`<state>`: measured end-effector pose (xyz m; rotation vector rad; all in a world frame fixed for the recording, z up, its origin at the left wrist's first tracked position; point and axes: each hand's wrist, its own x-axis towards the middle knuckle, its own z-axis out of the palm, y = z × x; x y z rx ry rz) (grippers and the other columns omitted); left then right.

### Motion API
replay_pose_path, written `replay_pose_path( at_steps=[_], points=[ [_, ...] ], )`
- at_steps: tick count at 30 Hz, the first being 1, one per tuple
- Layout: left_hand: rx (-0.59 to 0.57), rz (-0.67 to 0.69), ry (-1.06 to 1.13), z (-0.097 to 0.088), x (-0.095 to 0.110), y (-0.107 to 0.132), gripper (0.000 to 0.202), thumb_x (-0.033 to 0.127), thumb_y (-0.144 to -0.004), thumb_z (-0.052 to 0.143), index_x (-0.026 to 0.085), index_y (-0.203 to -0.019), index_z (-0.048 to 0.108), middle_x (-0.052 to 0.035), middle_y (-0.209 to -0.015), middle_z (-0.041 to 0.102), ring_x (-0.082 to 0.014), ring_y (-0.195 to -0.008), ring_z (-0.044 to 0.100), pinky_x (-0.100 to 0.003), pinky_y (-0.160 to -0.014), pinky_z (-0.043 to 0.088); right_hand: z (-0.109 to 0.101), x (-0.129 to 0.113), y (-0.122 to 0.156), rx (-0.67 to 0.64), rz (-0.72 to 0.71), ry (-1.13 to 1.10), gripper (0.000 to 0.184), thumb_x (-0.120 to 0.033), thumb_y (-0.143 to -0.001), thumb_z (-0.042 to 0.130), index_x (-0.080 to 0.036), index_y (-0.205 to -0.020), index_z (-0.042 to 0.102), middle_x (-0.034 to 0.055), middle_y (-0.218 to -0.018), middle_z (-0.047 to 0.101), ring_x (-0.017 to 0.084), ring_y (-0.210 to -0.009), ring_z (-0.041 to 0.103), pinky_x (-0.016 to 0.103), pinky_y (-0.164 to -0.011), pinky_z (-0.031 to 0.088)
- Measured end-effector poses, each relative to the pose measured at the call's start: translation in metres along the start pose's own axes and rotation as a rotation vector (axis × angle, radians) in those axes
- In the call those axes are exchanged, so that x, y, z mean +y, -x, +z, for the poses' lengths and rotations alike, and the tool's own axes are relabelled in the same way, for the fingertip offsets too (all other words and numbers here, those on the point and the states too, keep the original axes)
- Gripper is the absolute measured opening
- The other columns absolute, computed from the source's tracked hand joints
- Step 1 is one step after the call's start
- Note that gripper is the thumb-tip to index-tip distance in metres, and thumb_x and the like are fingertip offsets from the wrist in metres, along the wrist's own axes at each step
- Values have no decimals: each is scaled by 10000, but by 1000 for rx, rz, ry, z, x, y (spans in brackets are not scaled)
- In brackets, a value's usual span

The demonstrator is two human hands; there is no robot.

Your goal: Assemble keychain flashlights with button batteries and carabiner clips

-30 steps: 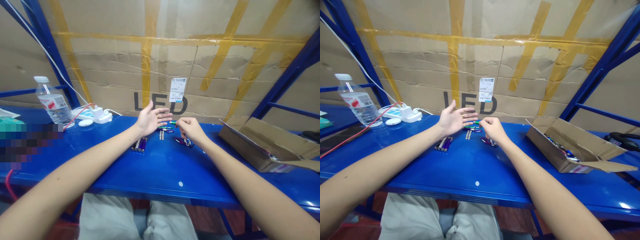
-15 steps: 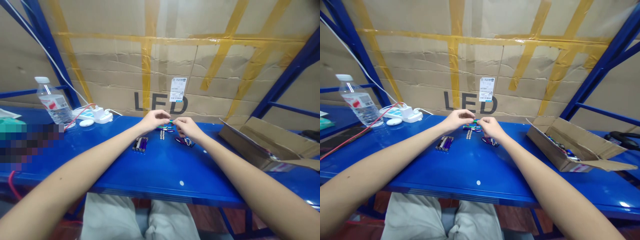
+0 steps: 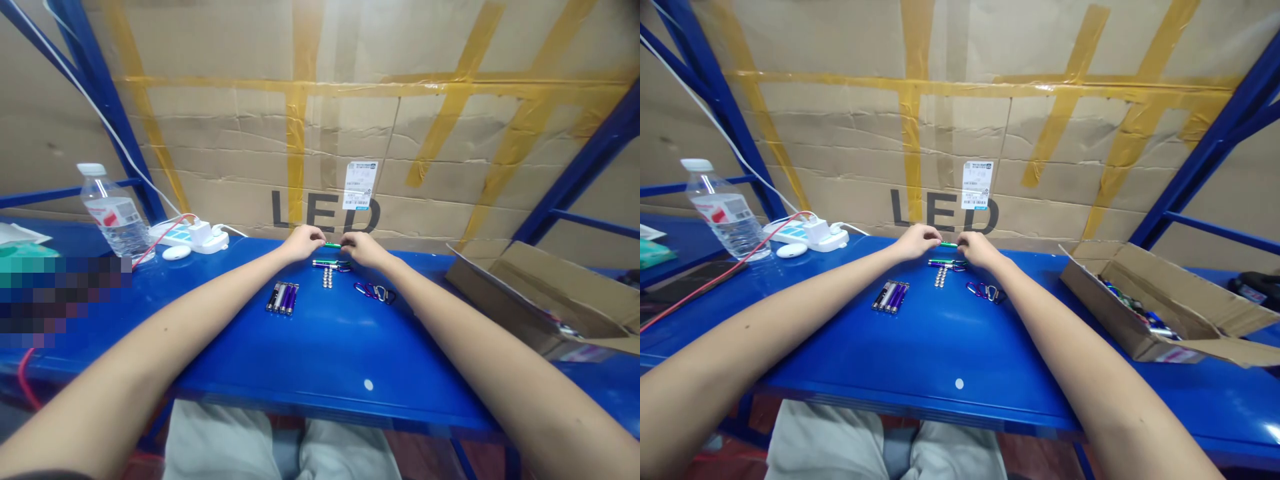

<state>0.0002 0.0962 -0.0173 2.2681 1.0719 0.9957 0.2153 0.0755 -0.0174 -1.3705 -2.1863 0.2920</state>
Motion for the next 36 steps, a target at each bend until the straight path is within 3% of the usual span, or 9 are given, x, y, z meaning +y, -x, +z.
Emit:
replay_pose_path(
  at_steps=[7, 12, 19, 31, 36],
  points=[
    [-156, -110, -161, 4, -11, -2, 190, 300, -818, 595, 167, -780, 727, -79, -813, 728, -234, -810, 637, -375, -831, 478, 14, 8, 1, -83, -60, 116, 219, -164, -890, 579, -171, -990, 774, 102, -1060, 748, 237, -979, 664, 309, -884, 467],
    [-221, -138, -207, 6, -14, -1, 154, 258, -807, 591, 175, -762, 713, -80, -861, 742, -231, -831, 650, -353, -832, 483, 15, 11, 2, -80, -49, 93, 259, -131, -881, 573, -180, -1055, 758, 91, -1089, 744, 226, -1003, 667, 305, -897, 476],
    [-231, -53, -163, 7, -12, 2, 258, 283, -854, 520, 188, -929, 747, -74, -1028, 748, -248, -965, 655, -357, -904, 466, 15, 17, 7, -53, -99, 24, 271, -105, -879, 540, -197, -1001, 764, 65, -1063, 752, 215, -999, 668, 318, -916, 475],
    [-225, 1, -85, 12, -8, 5, 229, 255, -826, 556, 193, -932, 750, -70, -1039, 747, -253, -985, 654, -374, -925, 473, 14, 8, 12, -31, -102, 35, 341, -49, -865, 482, -173, -997, 771, 78, -1063, 755, 209, -995, 671, 294, -916, 473],
    [-268, 7, -115, 10, -2, 7, 273, 271, -834, 565, 186, -1040, 723, -63, -1117, 729, -235, -1051, 646, -349, -956, 466, 14, 9, 13, -26, -104, 7, 393, -9, -837, 465, -182, -1021, 766, 60, -1076, 756, 200, -1009, 676, 284, -927, 480]
  ],
)
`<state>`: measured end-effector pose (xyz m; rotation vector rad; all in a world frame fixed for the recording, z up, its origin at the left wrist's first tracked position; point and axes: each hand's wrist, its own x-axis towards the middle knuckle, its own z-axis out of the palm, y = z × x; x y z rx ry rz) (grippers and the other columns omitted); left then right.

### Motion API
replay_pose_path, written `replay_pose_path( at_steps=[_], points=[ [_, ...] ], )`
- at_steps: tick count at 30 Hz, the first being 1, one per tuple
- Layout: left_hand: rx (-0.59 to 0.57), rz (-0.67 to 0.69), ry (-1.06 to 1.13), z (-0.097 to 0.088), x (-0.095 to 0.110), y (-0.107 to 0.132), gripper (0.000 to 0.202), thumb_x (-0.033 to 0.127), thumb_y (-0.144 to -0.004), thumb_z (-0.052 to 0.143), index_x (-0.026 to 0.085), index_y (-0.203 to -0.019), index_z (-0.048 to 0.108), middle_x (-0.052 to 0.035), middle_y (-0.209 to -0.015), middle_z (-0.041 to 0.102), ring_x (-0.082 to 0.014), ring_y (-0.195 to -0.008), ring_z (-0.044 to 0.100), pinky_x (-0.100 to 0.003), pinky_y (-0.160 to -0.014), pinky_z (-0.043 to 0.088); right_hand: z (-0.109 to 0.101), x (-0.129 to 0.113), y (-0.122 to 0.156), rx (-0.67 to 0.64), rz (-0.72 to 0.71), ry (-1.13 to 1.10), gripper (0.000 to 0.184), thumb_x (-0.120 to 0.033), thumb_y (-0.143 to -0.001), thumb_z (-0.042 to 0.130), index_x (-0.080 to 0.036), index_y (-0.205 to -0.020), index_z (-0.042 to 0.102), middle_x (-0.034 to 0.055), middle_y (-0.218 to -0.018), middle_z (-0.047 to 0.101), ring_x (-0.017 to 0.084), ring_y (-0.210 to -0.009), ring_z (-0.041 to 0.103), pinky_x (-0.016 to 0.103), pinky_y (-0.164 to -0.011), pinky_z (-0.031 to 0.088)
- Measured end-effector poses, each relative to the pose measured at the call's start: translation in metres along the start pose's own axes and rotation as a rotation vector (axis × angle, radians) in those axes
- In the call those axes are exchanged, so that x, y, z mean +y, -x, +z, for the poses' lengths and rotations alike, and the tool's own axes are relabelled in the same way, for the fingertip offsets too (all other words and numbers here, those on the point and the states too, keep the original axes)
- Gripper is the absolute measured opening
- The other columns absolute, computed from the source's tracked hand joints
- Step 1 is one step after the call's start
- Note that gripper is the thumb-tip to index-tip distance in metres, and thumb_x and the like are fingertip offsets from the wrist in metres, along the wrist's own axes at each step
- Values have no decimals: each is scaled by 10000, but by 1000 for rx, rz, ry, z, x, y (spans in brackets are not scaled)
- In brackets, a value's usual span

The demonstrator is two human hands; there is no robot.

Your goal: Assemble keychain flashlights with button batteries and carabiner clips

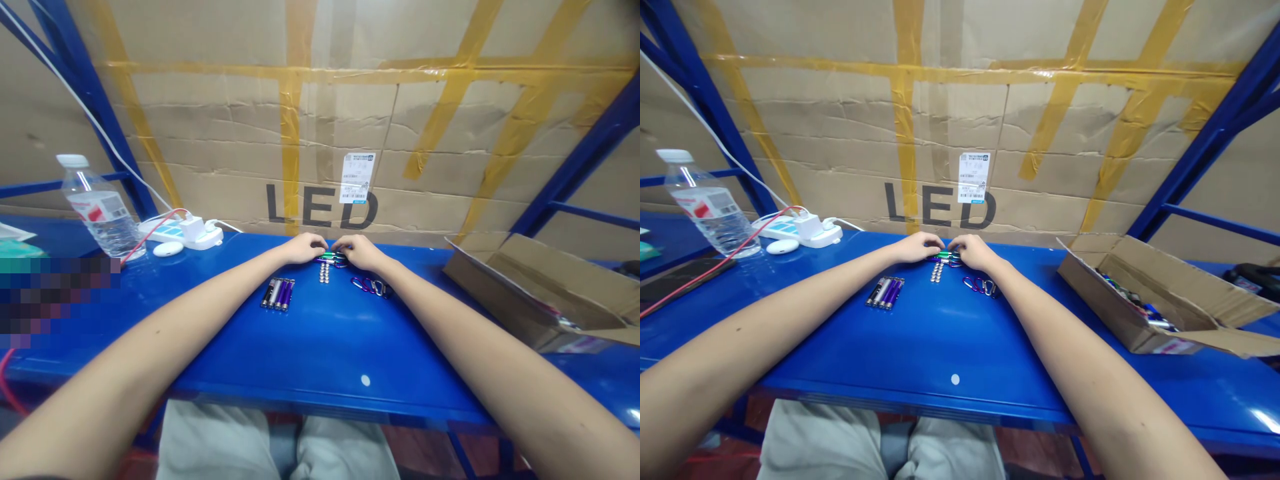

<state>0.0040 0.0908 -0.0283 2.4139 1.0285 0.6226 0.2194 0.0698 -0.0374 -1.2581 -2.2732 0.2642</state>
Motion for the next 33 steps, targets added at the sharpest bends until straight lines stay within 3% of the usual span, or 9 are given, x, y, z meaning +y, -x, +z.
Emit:
replay_pose_path(
  at_steps=[12, 17, 21, 25, 29, 33],
  points=[
    [-24, -46, -43, -2, -2, -2, 316, 285, -890, 507, 172, -1128, 684, -62, -1206, 698, -215, -1127, 618, -323, -1002, 437, 4, 5, 1, 63, 46, -63, 424, 27, -839, 432, -133, -1132, 692, 107, -1098, 745, 194, -1019, 682, 303, -925, 502],
    [-6, -66, 5, -4, -12, -4, 307, 290, -899, 489, 169, -1104, 683, -70, -1186, 704, -205, -1104, 627, -322, -995, 443, 0, -2, 3, 161, 55, -5, 338, -26, -855, 461, -141, -1059, 705, 99, -1037, 748, 195, -956, 675, 309, -887, 496],
    [18, -76, 68, -8, -22, -4, 307, 272, -910, 459, 148, -1095, 671, -80, -1109, 726, -192, -1051, 650, -310, -968, 464, -9, -33, 11, 214, -46, 51, 243, -88, -851, 495, -150, -928, 716, 83, -944, 737, 194, -881, 646, 303, -834, 470],
    [108, -95, 22, -17, -33, 3, 277, 257, -902, 468, 131, -1022, 683, -85, -1034, 737, -188, -968, 666, -296, -921, 485, -7, -86, 25, 41, -256, 0, 177, -107, -842, 528, -154, -854, 698, 46, -837, 697, 160, -756, 600, 280, -736, 449],
    [192, -189, 23, -27, -46, 14, 257, 253, -906, 472, 133, -944, 696, -81, -955, 745, -188, -895, 670, -295, -857, 501, 7, -125, 37, -76, -413, -2, 140, -124, -857, 575, -166, -889, 704, 68, -925, 649, 185, -875, 581, 323, -833, 462],
    [237, -235, 80, -27, -53, 16, 242, 226, -905, 470, 135, -864, 690, -81, -914, 748, -177, -855, 674, -282, -813, 507, 19, -127, 40, -103, -536, -12, 195, -89, -875, 561, -192, -928, 717, 90, -1074, 627, 217, -1048, 562, 387, -979, 445]
  ],
)
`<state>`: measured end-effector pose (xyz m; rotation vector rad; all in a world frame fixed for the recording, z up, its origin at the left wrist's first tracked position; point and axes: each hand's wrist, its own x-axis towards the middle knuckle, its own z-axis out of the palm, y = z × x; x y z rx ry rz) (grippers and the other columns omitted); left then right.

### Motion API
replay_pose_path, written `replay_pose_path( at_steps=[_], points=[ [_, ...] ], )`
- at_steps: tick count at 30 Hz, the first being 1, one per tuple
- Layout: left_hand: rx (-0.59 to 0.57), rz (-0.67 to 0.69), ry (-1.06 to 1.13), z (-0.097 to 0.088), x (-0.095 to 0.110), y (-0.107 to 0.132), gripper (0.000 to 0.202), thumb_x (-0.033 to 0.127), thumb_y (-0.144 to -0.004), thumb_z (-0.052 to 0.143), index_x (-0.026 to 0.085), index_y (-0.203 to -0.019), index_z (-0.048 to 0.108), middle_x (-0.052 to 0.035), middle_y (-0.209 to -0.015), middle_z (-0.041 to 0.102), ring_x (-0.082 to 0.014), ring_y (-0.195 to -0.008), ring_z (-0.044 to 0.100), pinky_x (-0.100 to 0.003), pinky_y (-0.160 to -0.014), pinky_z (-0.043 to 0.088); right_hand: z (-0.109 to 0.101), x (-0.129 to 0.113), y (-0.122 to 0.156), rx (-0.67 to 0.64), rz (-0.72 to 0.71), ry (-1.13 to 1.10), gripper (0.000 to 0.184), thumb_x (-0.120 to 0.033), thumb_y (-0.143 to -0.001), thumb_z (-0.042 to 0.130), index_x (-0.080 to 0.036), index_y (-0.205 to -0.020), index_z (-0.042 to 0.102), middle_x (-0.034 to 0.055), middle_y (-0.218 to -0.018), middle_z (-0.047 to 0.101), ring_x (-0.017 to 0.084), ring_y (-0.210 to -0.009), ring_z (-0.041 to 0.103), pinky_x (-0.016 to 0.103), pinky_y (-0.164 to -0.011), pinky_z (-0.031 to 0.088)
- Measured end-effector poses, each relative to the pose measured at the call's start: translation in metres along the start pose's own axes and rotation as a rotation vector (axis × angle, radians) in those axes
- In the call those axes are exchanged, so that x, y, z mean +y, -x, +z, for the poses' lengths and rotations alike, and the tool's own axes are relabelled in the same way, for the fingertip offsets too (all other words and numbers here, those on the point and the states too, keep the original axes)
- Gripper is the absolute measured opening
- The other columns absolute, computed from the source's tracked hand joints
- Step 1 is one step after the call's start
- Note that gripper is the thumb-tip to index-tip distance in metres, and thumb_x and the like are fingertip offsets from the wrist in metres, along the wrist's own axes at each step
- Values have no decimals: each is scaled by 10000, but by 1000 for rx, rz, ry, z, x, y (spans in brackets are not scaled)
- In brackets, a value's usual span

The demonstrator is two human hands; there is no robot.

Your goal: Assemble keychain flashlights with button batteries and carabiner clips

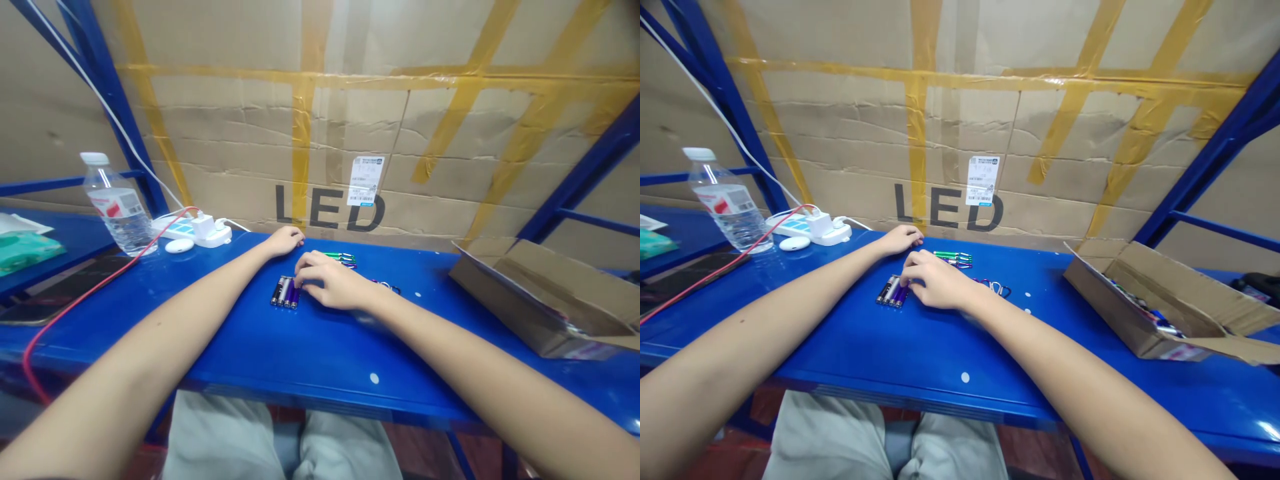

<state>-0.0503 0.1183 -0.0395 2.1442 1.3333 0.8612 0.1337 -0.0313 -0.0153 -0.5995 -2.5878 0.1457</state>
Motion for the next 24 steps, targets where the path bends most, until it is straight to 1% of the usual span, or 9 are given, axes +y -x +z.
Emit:
replay_pose_path(
  at_steps=[6, 13, 19, 21, 24],
  points=[
    [-20, -11, 9, 4, 2, -2, 234, 236, -913, 481, 138, -881, 691, -86, -909, 753, -181, -866, 686, -286, -857, 507, 10, 16, 2, -16, -24, -52, 249, -53, -877, 546, -184, -973, 734, 90, -1106, 652, 201, -1036, 610, 381, -996, 462],
    [-34, -25, -23, 3, 4, -1, 265, 261, -930, 460, 128, -919, 688, -100, -946, 753, -185, -899, 690, -288, -881, 504, 13, 19, 2, -26, -22, -93, 252, -37, -866, 548, -168, -980, 730, 90, -1062, 663, 190, -976, 633, 357, -938, 491],
    [-35, -17, -41, 2, 5, 0, 273, 282, -924, 462, 134, -914, 692, -96, -943, 758, -190, -903, 692, -301, -890, 507, 2, 16, 2, -83, 9, -84, 212, -21, -843, 558, -164, -884, 708, 70, -991, 658, 180, -914, 624, 344, -894, 492],
    [-36, -15, -44, 1, 5, 0, 276, 291, -922, 464, 135, -913, 692, -96, -948, 759, -190, -903, 693, -300, -884, 510, -5, 13, 7, -110, -6, -83, 224, -10, -838, 546, -168, -871, 701, 64, -975, 653, 177, -904, 618, 339, -887, 490],
    [-42, -5, -56, 1, 4, 0, 275, 296, -917, 470, 138, -905, 695, -96, -952, 756, -191, -896, 692, -299, -867, 514, -17, 10, 23, -135, -18, -105, 245, -4, -838, 527, -177, -872, 697, 63, -998, 652, 174, -924, 615, 334, -895, 485]
  ],
)
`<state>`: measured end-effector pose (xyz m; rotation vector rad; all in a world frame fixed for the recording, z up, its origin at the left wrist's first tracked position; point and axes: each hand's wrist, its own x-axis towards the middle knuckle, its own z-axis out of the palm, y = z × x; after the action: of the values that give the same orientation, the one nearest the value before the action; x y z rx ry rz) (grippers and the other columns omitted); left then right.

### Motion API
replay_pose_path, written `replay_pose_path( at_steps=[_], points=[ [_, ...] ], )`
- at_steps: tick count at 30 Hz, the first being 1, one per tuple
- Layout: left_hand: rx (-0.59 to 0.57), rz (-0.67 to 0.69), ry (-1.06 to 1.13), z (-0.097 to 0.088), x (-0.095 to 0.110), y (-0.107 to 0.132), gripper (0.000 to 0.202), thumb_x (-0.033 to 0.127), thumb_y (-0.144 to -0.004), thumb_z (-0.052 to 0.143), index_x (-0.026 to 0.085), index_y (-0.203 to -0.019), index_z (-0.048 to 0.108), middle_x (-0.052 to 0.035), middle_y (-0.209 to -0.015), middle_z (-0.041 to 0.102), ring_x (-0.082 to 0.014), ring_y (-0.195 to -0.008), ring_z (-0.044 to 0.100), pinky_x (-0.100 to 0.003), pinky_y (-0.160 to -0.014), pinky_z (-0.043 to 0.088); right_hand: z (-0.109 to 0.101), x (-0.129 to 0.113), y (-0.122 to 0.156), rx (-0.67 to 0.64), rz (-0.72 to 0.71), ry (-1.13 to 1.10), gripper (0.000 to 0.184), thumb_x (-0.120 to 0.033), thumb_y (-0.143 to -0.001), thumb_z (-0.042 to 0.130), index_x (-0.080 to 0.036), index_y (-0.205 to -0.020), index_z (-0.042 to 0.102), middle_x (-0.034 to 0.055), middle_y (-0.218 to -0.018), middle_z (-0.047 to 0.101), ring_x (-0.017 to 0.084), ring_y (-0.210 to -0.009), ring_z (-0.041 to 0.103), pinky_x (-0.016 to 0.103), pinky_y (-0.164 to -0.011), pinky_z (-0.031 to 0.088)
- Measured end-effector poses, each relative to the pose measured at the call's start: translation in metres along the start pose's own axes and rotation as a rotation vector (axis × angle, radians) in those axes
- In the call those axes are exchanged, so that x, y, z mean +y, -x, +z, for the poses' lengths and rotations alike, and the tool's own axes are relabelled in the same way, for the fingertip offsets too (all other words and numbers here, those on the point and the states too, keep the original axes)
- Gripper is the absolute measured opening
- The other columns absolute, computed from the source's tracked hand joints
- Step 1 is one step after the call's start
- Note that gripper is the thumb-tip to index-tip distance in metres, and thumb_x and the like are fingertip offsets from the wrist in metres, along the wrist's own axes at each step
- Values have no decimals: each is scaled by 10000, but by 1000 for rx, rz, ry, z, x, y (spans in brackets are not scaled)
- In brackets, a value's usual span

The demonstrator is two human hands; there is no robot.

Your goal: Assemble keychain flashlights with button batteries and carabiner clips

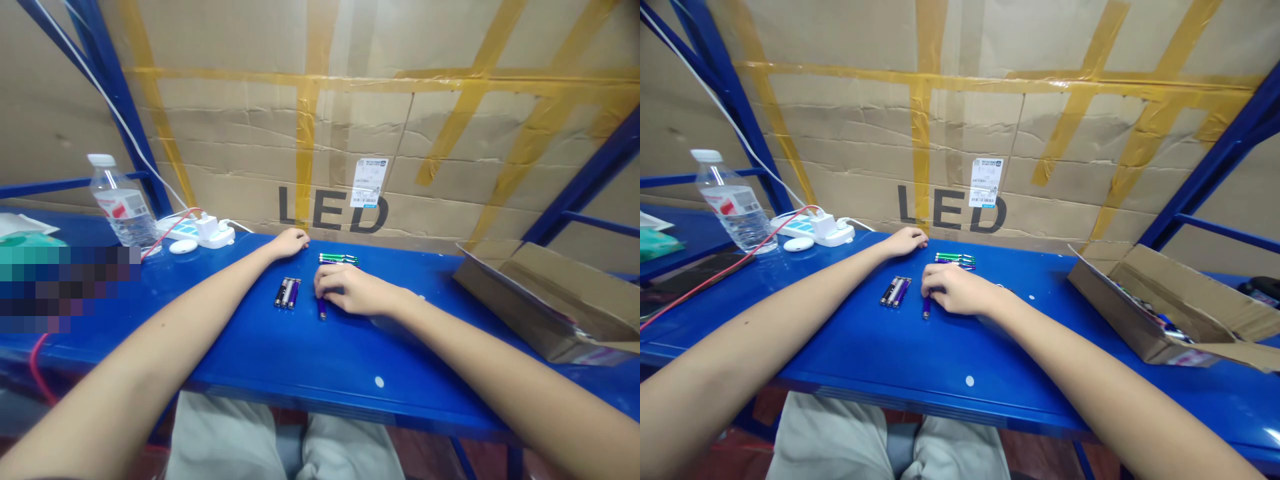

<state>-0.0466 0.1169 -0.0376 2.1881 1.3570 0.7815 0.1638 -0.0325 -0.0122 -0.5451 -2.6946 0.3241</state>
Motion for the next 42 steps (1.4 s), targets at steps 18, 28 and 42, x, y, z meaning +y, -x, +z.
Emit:
replay_pose_path(
  at_steps=[18, 28, 42],
  points=[
    [-458, 388, -178, -9, 100, 50, 138, 160, -697, 650, 215, -781, 744, -9, -776, 731, -162, -697, 629, -277, -642, 440, -30, -28, 40, -89, 586, 41, 261, -427, -842, 646, -180, -758, 632, 20, -694, 630, 140, -609, 529, 258, -560, 363],
    [-395, 390, -279, -3, 93, 50, 121, 150, -718, 655, 212, -772, 743, -19, -759, 719, -165, -668, 618, -280, -628, 429, -31, -30, 41, -282, 661, 62, 143, -308, -837, 609, -190, -760, 636, 26, -715, 643, 129, -578, 516, 252, -514, 313],
    [-341, 555, -274, 5, 78, 41, 234, 99, -785, 600, 234, -860, 776, -35, -969, 752, -182, -856, 671, -278, -798, 478, -35, -25, 44, -335, 645, 19, 139, -328, -812, 608, -194, -781, 620, 19, -731, 637, 130, -593, 513, 250, -527, 331]
  ],
)
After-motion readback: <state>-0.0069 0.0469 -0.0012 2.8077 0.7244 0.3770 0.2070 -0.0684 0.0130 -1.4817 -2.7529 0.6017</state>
